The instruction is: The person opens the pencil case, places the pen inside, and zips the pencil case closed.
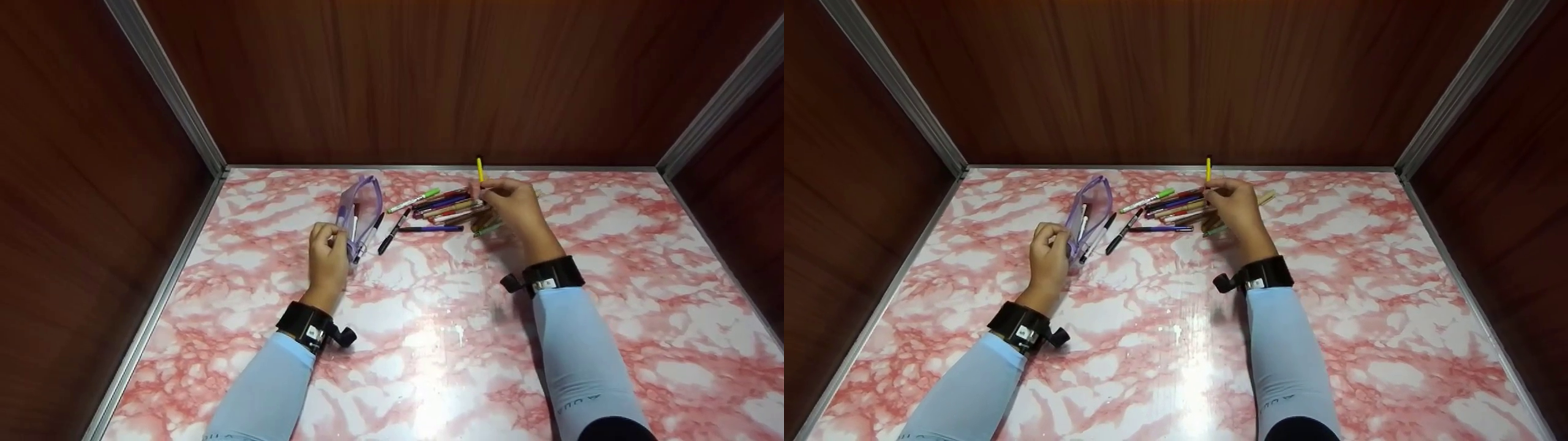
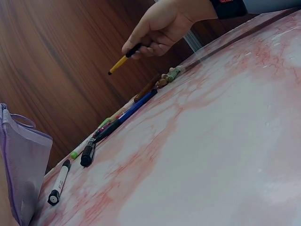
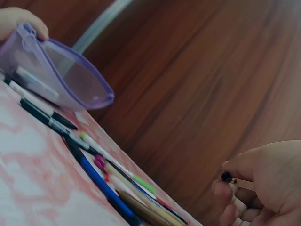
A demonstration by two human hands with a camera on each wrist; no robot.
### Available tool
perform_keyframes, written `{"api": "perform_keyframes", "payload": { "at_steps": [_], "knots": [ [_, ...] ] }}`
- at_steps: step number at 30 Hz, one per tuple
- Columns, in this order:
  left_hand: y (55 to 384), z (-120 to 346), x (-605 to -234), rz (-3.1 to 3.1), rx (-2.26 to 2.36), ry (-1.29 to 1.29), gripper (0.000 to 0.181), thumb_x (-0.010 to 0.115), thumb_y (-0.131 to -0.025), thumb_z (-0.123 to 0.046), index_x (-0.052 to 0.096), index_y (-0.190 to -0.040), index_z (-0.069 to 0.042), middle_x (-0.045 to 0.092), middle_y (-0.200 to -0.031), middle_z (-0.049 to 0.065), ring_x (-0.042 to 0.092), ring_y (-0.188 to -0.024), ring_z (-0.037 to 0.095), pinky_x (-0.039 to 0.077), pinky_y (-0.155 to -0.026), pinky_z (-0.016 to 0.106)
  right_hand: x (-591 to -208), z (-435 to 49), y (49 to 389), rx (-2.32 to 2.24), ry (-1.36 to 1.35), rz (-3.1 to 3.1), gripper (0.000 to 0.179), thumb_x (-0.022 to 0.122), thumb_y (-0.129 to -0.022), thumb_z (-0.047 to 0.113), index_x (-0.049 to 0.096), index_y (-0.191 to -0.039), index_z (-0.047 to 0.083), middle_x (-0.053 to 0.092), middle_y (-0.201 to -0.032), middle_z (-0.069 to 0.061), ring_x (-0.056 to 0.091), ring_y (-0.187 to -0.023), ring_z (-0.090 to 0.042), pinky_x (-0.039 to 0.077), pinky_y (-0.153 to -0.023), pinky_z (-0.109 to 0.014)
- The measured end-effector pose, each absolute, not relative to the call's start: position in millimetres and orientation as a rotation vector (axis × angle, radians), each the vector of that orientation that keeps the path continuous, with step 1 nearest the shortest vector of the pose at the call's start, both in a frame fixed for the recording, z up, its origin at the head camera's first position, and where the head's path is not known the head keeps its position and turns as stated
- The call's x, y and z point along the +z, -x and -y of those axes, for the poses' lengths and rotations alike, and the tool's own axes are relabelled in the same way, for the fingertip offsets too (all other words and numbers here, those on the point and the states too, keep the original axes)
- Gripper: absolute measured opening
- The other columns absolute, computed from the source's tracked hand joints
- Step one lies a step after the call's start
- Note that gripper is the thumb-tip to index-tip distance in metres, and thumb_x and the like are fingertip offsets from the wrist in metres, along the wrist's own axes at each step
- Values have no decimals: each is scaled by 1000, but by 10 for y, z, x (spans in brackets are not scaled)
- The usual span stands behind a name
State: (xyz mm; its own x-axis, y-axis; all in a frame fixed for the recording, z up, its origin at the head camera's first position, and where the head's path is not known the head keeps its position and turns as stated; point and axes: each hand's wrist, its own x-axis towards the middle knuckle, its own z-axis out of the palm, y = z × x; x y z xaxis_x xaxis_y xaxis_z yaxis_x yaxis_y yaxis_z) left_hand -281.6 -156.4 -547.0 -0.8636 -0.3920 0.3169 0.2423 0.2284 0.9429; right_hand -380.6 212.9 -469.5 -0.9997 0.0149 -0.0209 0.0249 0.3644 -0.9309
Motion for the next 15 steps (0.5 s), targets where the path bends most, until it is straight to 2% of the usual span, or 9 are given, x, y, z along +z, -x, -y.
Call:
{"api": "perform_keyframes", "payload": {
  "at_steps": [3,5,7,8,11,15],
  "knots": [
    [2810,1557,-5459,2016,-1697,-149,14,64,-106,-8,72,-101,3,57,-112,7,57,-83,16,51,-62,22,-4678,-2018,3777,-1772,6,-2568,34,75,-109,24,78,-141,11,78,-127,-11,77,-106,-26,68,-95,-45],
    [2809,1557,-5454,2020,-1695,-148,15,64,-107,-8,72,-102,3,57,-112,7,58,-84,16,52,-64,23,-4685,-1935,3756,-1776,45,-2548,35,77,-108,24,78,-140,8,79,-121,-8,77,-96,-22,70,-85,-46],
    [2811,1557,-5454,2024,-1689,-147,15,64,-107,-9,72,-102,2,57,-112,8,59,-85,17,53,-66,23,-4705,-1845,3745,-1793,101,-2526,35,78,-107,19,77,-139,4,80,-117,-11,78,-87,-23,70,-74,-44],
    [2815,1557,-5456,2026,-1682,-145,15,64,-106,-8,72,-101,3,58,-112,8,59,-86,17,53,-68,23,-4717,-1795,3737,-1804,130,-2507,35,78,-107,16,77,-138,1,81,-116,-14,79,-85,-23,70,-74,-43],
    [2819,1558,-5463,2029,-1669,-145,14,64,-106,-9,72,-100,2,58,-112,8,59,-86,17,53,-69,23,-4745,-1641,3716,-1809,203,-2467,34,78,-105,11,76,-136,-4,82,-118,-19,81,-88,-20,71,-80,-38],
    [2822,1568,-5467,2022,-1648,-129,14,64,-105,-7,72,-97,1,58,-109,8,58,-86,16,51,-74,22,-4738,-1407,3667,-1758,326,-2443,32,80,-104,11,78,-132,-4,84,-115,-16,81,-94,-18,70,-89,-38]
  ]
}}
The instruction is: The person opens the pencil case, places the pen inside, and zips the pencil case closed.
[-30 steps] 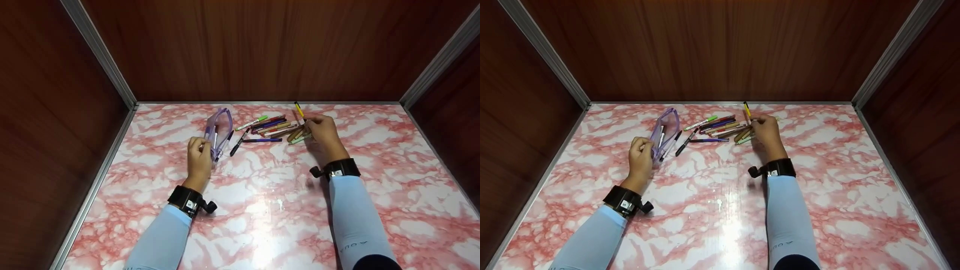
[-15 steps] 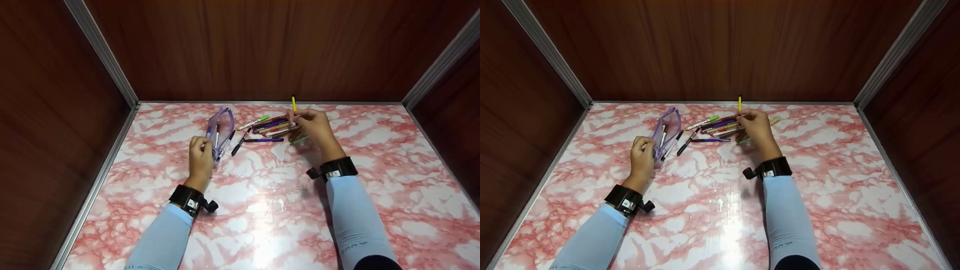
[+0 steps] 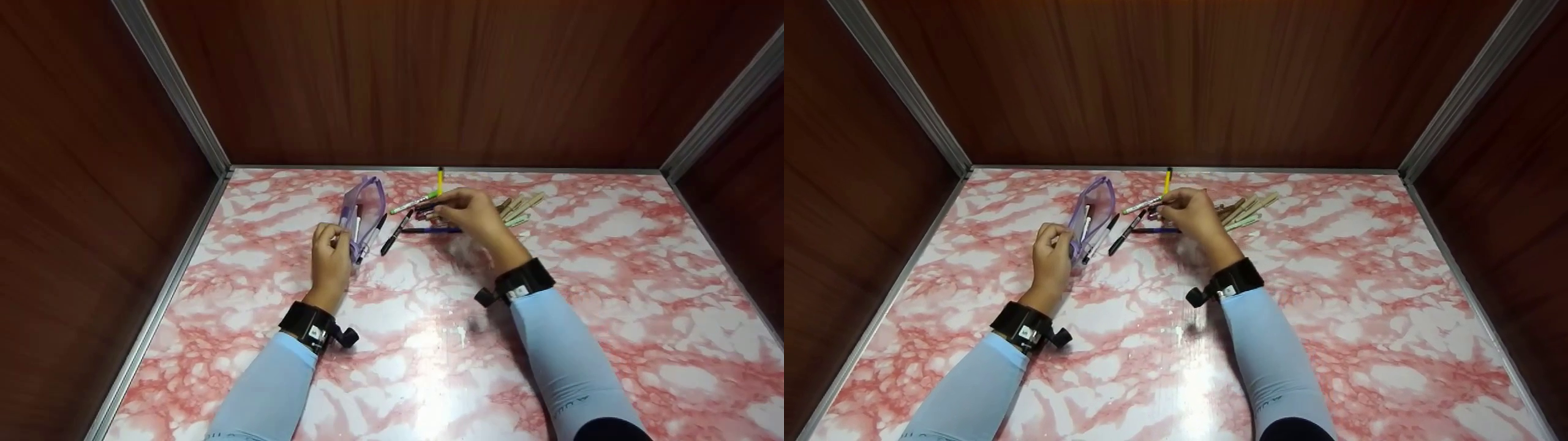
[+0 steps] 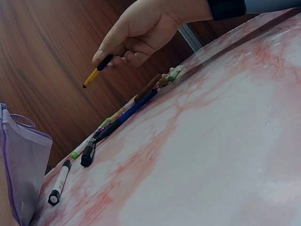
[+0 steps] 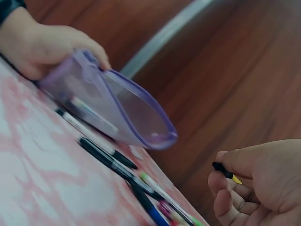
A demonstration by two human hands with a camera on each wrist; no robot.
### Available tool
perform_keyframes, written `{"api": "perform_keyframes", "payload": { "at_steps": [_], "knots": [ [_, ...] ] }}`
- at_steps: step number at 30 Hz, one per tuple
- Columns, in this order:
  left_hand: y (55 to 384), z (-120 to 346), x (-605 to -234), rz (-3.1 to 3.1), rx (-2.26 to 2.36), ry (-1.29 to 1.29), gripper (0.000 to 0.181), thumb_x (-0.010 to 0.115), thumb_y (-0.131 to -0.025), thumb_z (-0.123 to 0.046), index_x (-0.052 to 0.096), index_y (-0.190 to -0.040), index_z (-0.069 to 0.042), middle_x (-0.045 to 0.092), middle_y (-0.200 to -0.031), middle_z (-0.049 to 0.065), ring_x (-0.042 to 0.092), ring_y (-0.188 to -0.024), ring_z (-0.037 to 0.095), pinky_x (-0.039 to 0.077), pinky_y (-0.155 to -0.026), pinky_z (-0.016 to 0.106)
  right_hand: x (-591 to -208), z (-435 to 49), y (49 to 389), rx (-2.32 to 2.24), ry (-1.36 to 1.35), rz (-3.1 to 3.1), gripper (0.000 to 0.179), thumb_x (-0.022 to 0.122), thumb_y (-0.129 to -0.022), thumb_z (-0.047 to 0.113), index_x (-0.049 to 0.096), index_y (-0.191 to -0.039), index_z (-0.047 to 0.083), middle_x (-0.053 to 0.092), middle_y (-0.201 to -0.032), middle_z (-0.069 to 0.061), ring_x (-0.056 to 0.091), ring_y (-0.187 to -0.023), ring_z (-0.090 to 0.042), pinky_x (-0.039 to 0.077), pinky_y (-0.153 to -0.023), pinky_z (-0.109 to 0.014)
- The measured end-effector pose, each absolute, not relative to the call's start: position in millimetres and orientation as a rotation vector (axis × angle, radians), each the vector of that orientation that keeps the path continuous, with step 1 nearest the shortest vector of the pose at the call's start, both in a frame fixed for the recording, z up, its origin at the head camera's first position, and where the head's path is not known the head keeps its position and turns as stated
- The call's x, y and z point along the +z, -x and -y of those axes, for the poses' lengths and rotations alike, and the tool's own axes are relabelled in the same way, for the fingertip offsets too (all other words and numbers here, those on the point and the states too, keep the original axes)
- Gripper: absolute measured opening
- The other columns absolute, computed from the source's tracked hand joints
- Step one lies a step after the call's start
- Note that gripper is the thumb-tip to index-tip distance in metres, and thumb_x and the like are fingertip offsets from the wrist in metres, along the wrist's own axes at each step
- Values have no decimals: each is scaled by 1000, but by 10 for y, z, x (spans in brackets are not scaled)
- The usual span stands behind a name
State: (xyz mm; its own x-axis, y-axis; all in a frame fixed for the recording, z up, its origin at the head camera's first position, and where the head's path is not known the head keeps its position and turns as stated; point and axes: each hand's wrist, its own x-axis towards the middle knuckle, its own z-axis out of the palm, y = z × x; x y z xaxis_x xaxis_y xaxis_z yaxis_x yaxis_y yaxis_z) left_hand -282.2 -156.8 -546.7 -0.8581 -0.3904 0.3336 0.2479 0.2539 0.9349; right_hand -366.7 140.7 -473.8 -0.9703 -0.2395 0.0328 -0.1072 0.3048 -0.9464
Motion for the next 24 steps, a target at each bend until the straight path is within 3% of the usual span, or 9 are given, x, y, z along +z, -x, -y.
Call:
{"api": "perform_keyframes", "payload": {
  "at_steps": [8,12,16,19,24],
  "knots": [
    [2824,1571,-5462,1982,-1716,-136,14,65,-106,-8,69,-95,1,57,-106,3,56,-84,14,50,-68,22,-4671,-846,3485,-1732,448,-2312,30,83,-102,13,79,-130,0,83,-110,-12,78,-95,-20,68,-99,-50],
    [2829,1570,-5475,1978,-1722,-135,16,65,-106,-7,68,-94,1,56,-106,3,55,-85,15,50,-70,23,-4724,-588,3429,-1680,512,-2326,27,83,-102,11,81,-127,2,82,-100,-5,75,-86,-19,69,-85,-42],
    [2833,1574,-5483,1984,-1719,-122,16,64,-107,-7,69,-94,2,57,-106,3,55,-86,16,49,-74,23,-4796,-366,3427,-1656,596,-2344,25,82,-101,9,81,-123,-4,81,-94,-2,70,-79,-10,60,-73,-25],
    [2832,1574,-5475,1990,-1723,-110,17,64,-107,-6,70,-97,5,56,-106,4,55,-87,17,49,-74,23,-4829,-235,3441,-1643,649,-2358,23,81,-101,7,81,-119,-6,81,-94,-4,67,-80,-3,55,-72,-18],
    [2821,1568,-5457,1992,-1731,-106,16,64,-107,-6,71,-98,4,56,-106,4,56,-86,16,50,-72,23,-4822,-100,3444,-1618,653,-2420,20,82,-102,10,82,-117,-3,83,-100,-12,68,-84,-5,54,-76,-17]
  ]
}}
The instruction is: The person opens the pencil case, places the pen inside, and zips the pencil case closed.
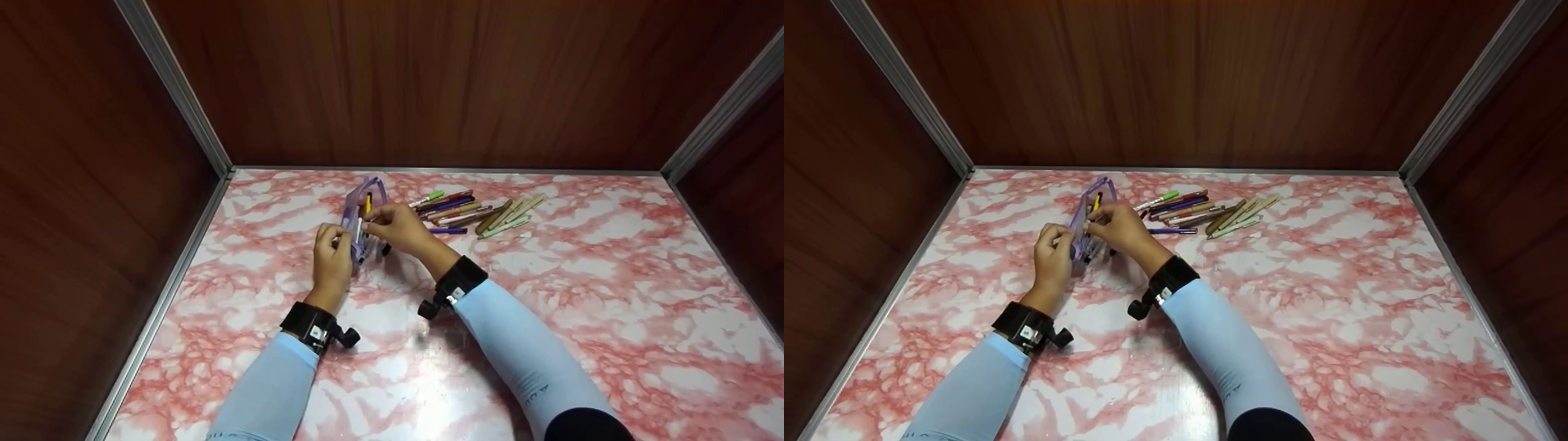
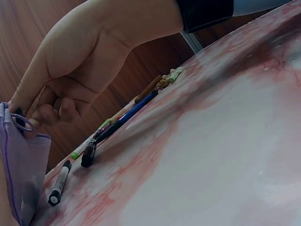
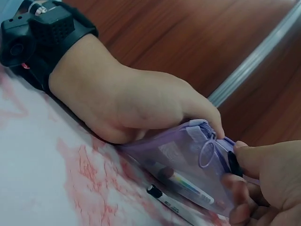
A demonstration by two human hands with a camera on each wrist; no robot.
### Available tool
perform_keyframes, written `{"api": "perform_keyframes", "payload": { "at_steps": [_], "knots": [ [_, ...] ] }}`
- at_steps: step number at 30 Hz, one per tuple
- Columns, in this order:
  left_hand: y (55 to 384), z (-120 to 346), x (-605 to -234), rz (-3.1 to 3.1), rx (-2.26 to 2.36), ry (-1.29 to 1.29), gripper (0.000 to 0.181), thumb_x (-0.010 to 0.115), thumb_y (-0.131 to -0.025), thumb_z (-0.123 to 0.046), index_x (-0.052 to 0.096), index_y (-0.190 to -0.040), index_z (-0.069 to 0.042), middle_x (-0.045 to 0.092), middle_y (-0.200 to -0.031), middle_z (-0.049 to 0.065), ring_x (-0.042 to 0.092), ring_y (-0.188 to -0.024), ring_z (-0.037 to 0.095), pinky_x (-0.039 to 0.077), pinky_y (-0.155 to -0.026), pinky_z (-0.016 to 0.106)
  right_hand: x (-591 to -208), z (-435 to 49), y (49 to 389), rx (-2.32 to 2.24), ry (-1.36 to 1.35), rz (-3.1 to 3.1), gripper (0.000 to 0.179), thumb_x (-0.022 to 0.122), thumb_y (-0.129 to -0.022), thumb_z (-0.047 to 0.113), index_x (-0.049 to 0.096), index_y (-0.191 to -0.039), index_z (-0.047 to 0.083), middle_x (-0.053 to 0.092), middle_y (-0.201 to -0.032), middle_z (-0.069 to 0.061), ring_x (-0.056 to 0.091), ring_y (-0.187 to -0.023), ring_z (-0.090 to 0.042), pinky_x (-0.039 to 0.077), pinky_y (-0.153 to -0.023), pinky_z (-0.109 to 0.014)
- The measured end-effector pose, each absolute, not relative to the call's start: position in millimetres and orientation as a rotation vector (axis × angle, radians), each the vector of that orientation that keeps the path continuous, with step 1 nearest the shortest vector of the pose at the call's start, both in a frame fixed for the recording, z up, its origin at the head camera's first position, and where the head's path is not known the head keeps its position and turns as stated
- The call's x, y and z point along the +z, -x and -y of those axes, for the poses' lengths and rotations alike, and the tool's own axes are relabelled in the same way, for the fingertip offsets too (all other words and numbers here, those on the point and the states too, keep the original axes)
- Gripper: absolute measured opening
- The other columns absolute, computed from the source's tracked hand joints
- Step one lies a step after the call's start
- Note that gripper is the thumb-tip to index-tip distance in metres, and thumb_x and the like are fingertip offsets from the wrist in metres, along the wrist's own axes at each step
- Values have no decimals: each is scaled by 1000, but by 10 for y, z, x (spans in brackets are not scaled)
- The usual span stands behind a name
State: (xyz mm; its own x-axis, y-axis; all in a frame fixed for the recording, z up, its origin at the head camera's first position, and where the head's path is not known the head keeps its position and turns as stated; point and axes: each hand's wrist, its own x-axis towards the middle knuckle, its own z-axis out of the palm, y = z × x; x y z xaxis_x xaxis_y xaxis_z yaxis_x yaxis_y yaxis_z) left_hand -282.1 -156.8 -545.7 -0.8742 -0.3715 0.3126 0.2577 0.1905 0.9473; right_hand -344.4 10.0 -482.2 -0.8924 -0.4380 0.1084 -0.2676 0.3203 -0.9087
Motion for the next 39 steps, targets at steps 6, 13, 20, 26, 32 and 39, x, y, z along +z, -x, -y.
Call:
{"api": "perform_keyframes", "payload": {
  "at_steps": [6,13,20,26,32,39],
  "knots": [
    [2820,1566,-5452,2017,-1697,-99,16,64,-106,-7,70,-97,5,57,-106,4,56,-86,16,49,-73,22,-4765,-51,3425,-1493,710,-2587,21,82,-105,17,84,-118,0,83,-111,-17,74,-95,-18,57,-83,-25],
    [2828,1585,-5472,2011,-1682,-97,15,65,-106,-8,69,-93,-1,58,-106,4,56,-87,15,49,-75,22,-4743,-51,3454,-1361,782,-2644,26,76,-110,22,84,-127,4,83,-125,-16,77,-105,-30,63,-93,-41],
    [2828,1584,-5473,1992,-1734,-102,18,64,-107,-8,68,-96,5,56,-105,3,57,-85,16,51,-71,23,-4810,-127,3504,-1312,873,-2582,31,71,-113,19,80,-139,5,81,-138,-15,73,-111,-25,61,-100,-43],
    [2832,1557,-5461,1991,-1718,-108,15,64,-106,-6,69,-95,3,56,-103,2,57,-86,16,50,-74,23,-4880,-436,3588,-1414,810,-2562,27,73,-110,17,82,-132,4,83,-127,-18,75,-100,-27,62,-87,-32],
    [2831,1551,-5467,2000,-1708,-122,14,65,-106,-7,72,-98,1,58,-105,3,57,-85,17,51,-72,23,-4866,-979,3720,-1515,612,-2534,26,72,-111,16,80,-130,0,81,-122,-22,76,-108,-44,67,-89,-42],
    [2830,1564,-5476,1994,-1672,-126,14,65,-105,-7,70,-94,0,60,-106,7,57,-85,15,50,-76,22,-4848,-1610,3789,-1539,396,-2679,28,70,-112,20,79,-129,-1,82,-122,-22,78,-93,-32,59,-75,-22]
  ]
}}
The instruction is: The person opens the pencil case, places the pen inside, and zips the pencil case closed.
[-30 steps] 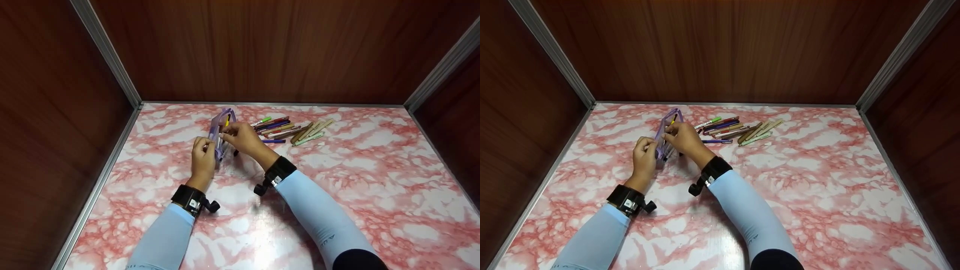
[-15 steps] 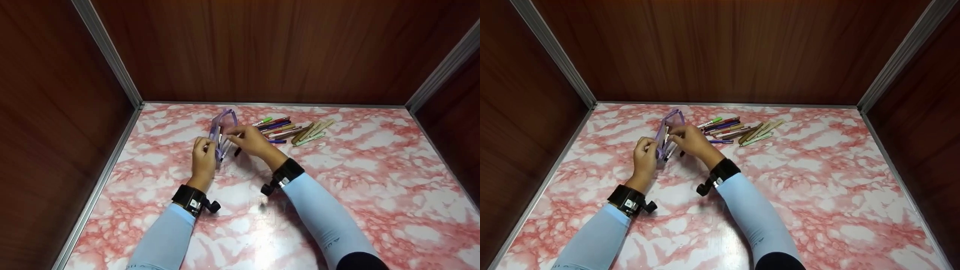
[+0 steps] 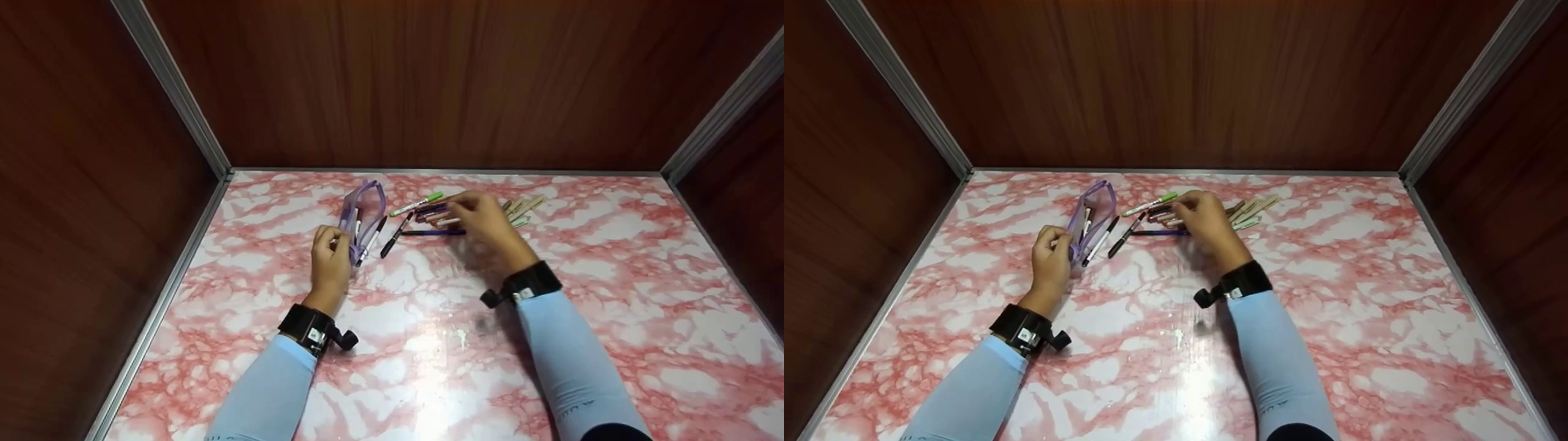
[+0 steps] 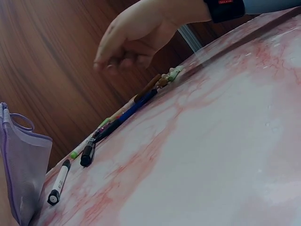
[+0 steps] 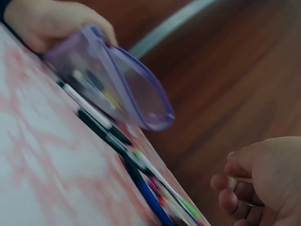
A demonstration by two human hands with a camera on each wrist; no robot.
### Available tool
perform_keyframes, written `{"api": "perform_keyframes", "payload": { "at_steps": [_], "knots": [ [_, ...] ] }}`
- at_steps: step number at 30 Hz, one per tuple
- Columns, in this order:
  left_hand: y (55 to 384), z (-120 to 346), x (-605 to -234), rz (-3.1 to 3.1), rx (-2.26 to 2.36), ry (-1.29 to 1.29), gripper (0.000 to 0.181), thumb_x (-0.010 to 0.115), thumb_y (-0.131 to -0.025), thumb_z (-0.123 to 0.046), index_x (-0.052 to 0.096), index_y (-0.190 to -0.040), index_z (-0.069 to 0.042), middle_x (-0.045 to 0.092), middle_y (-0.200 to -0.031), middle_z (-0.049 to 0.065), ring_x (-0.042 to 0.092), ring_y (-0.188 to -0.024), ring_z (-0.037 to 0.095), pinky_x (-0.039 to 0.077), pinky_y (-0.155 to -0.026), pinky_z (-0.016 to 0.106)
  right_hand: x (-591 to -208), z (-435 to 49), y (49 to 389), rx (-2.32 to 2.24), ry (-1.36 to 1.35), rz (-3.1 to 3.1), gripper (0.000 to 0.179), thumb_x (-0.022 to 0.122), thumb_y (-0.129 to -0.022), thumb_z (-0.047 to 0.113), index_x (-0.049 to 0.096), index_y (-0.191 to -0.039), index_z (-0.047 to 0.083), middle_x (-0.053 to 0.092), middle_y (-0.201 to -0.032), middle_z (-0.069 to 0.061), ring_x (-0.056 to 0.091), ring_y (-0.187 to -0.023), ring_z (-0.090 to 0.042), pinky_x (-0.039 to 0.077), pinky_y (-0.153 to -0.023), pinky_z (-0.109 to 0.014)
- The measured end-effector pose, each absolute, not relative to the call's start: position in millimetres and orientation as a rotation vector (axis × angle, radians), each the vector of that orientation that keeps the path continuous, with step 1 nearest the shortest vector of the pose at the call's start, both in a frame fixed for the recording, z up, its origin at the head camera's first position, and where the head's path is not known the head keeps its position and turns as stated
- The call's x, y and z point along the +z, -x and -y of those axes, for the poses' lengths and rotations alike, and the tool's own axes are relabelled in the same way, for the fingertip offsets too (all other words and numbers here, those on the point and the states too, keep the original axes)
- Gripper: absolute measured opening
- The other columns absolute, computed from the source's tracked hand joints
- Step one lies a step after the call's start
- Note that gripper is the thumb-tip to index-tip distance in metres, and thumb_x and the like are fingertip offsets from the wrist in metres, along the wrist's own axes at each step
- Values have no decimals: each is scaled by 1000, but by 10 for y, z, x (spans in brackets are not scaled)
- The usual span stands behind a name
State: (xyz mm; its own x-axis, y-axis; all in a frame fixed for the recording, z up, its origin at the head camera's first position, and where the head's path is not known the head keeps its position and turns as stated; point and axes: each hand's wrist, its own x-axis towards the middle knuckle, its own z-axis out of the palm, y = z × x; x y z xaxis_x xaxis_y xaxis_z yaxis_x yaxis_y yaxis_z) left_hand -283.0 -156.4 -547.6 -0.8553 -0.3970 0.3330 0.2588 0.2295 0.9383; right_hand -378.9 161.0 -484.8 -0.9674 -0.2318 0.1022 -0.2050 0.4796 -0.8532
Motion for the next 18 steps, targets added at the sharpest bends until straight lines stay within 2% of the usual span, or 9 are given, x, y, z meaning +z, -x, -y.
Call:
{"api": "perform_keyframes", "payload": {
  "at_steps": [4,8,11,18],
  "knots": [
    [2834,1564,-5480,1985,-1663,-127,13,66,-104,-6,70,-93,1,60,-105,8,57,-84,16,50,-76,22,-4866,-1887,3801,-1590,290,-2696,29,66,-112,17,78,-125,-5,80,-115,-27,78,-75,-29,64,-62,-30],
    [2830,1561,-5478,1993,-1655,-135,14,66,-104,-7,70,-93,0,61,-105,7,57,-83,16,50,-75,23,-4866,-2092,3816,-1516,227,-2758,28,65,-112,17,77,-120,-7,79,-107,-32,82,-85,-36,65,-71,-30],
    [2821,1560,-5475,2010,-1647,-135,15,66,-106,-8,68,-93,-1,60,-106,7,57,-84,17,50,-74,23,-4858,-2225,3806,-1371,154,-2825,28,65,-113,21,77,-117,-3,80,-105,-27,79,-92,-35,57,-77,-26],
    [2811,1563,-5464,2039,-1652,-143,14,65,-107,-9,69,-96,-2,60,-108,8,58,-88,18,52,-75,24,-4852,-2488,3772,-1171,91,-2798,32,62,-114,28,77,-111,0,80,-98,-17,71,-79,-23,57,-69,-30]
  ]
}}
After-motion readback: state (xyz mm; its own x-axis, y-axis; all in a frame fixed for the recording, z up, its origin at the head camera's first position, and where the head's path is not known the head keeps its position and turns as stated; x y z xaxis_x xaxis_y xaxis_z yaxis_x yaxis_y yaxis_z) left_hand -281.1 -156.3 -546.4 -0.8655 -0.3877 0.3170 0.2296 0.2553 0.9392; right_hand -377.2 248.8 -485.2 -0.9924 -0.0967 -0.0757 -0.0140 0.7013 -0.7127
